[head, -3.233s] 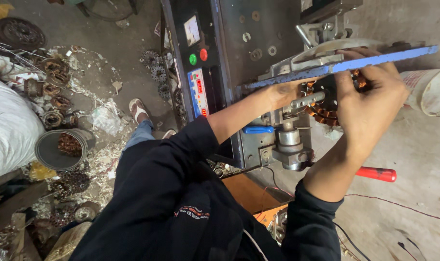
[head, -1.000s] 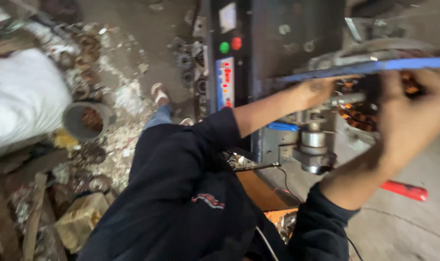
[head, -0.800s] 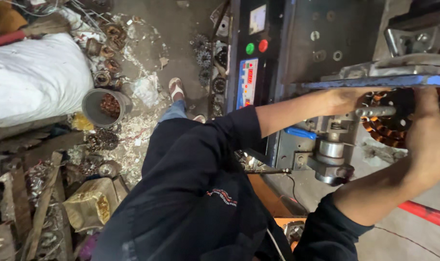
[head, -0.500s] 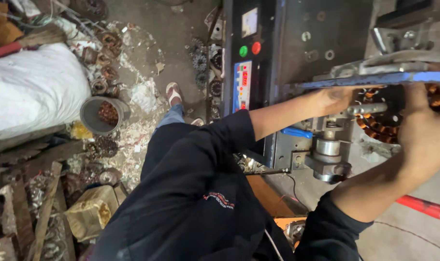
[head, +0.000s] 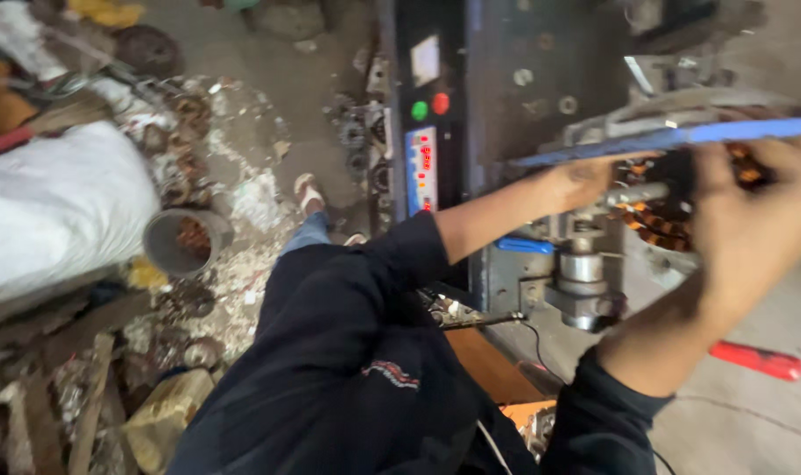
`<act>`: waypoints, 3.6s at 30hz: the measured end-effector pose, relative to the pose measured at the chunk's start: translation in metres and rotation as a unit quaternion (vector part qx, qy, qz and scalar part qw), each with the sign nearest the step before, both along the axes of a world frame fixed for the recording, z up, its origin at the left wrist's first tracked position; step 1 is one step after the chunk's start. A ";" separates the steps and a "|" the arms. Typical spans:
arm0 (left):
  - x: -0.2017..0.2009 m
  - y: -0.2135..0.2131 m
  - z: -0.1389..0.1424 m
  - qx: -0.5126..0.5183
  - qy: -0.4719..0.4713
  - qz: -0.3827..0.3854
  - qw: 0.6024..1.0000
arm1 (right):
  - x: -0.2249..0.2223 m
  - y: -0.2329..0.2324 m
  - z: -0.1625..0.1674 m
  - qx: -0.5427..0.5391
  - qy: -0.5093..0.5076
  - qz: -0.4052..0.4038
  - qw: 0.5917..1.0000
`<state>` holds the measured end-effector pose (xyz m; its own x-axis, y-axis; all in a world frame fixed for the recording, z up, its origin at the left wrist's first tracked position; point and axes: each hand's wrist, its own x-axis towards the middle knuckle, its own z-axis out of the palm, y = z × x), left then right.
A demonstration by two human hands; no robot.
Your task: The person repeatedly inserts a copper-wound stator into a blue metal jig on a press machine, presses down the handle to compress the windings, and removes the stator. This cycle is repeated multiple times throughout the clip.
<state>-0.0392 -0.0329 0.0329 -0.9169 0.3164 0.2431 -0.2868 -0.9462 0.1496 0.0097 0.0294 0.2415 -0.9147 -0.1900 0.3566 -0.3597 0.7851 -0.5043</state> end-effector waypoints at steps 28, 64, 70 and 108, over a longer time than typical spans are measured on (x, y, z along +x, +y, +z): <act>-0.006 0.012 -0.014 -0.021 -0.080 -0.041 0.996 | 0.010 -0.026 0.027 0.038 0.047 0.054 0.997; -0.005 0.013 -0.018 -0.057 -0.061 -0.052 0.995 | 0.010 -0.024 0.025 0.031 0.055 0.070 0.996; -0.011 0.014 -0.013 -0.057 -0.044 -0.046 0.996 | 0.010 -0.023 0.024 0.035 0.058 0.079 0.995; -0.004 0.009 -0.008 -0.115 -0.087 -0.037 0.989 | 0.009 -0.016 0.021 0.061 0.060 0.060 0.995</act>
